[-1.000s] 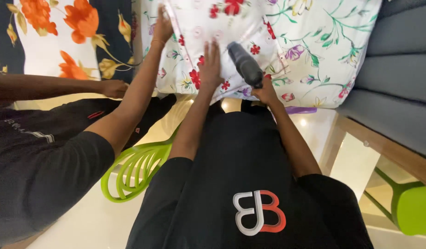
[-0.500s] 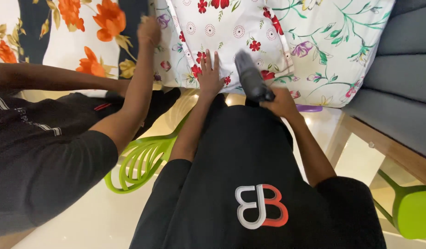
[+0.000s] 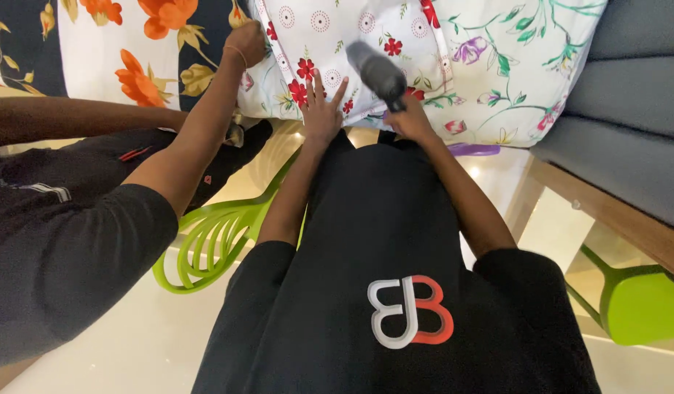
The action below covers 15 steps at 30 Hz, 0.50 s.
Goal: Vacuuming a bed and pillows with a handheld vacuum cleaner.
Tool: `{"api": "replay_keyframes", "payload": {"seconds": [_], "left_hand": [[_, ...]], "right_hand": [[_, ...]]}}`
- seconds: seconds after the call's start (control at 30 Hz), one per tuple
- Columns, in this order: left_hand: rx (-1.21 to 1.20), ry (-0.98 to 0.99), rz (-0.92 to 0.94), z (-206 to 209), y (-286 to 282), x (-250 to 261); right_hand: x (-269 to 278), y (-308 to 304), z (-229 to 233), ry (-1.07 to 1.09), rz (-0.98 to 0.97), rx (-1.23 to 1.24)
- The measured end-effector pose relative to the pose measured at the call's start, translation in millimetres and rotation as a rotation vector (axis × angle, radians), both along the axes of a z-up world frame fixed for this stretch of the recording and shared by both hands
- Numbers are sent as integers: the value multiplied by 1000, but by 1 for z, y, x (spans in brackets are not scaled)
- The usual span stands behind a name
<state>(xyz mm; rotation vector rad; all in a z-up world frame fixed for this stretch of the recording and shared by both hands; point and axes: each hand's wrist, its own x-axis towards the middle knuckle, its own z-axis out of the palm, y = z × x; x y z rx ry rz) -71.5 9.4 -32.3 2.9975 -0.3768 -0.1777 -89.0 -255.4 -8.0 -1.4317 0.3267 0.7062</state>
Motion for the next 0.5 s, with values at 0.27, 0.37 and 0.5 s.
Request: {"api": "replay_keyframes", "payload": {"seconds": [0.27,0.37,0.5], "left_hand": [[-7,71,44,10,-9,-1],[-7,115,68,13,-8,-8],[-22,139,75,25,-15,-3]], "right_hand": [[-57,-49,72,-260,354,-608],[-39,-45,163,-108,496,-762],[-8,-47,168,-235,337,-616]]}}
